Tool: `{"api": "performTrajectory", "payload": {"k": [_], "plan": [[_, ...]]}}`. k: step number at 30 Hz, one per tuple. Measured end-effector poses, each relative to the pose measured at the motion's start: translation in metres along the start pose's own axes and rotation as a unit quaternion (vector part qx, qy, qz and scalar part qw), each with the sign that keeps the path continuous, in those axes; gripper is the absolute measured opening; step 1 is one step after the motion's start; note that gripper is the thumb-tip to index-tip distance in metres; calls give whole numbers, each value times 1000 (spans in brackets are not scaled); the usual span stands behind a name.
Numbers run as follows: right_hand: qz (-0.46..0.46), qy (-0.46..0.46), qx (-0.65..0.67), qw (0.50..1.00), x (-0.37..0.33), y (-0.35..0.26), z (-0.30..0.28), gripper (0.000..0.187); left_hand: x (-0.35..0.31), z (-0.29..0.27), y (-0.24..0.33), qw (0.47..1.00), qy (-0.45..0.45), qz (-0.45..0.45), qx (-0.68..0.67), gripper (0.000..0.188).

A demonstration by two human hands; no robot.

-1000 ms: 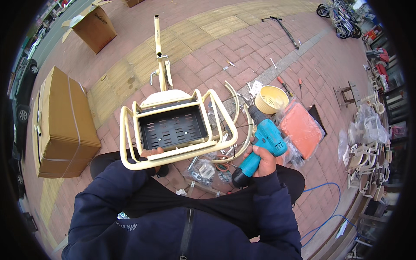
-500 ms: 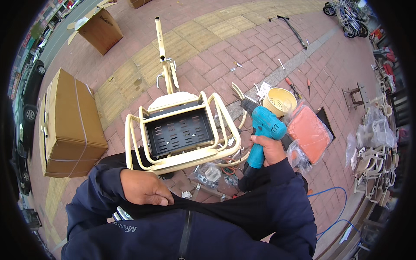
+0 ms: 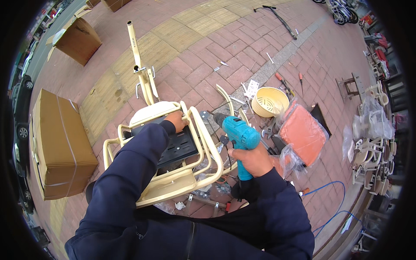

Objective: The person assembles a tricycle frame by attaching the seat and rear fender. They use a cordless drill to secure bolts and fasten components, then attach a cable to the frame.

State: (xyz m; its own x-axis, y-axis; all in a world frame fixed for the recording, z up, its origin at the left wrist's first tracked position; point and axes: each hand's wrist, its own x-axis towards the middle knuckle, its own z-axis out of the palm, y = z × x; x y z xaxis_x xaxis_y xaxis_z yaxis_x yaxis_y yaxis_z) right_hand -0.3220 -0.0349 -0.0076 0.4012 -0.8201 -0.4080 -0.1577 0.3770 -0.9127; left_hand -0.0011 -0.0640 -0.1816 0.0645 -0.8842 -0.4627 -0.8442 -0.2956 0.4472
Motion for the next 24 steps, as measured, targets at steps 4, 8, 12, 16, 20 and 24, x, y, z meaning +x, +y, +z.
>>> {"api": "performTrajectory", "payload": {"k": [4, 8, 12, 16, 20, 24], "plan": [[-16, 5, 6, 1000, 2, -4, 0, 51, -1, -7, -4, 1000, -24, 6, -13, 56], [-11, 20, -22, 1000, -1, -5, 0, 34, -16, -30, -3, 999, -14, 31, -26, 55], [-16, 9, -15, 1000, -2, -9, 2, 39, -46, -54, -5, 994, 1, 98, -58, 47], [-34, -17, -35, 999, -5, -15, 2, 48, -77, -76, -9, 985, -29, 71, -156, 49], [13, -47, 51, 997, -12, -17, 4, 44, -92, -95, -13, 980, -103, 119, -120, 45], [78, -93, 94, 988, -15, -13, 11, 46, -106, -112, -19, 949, -103, 251, -162, 42]]}}
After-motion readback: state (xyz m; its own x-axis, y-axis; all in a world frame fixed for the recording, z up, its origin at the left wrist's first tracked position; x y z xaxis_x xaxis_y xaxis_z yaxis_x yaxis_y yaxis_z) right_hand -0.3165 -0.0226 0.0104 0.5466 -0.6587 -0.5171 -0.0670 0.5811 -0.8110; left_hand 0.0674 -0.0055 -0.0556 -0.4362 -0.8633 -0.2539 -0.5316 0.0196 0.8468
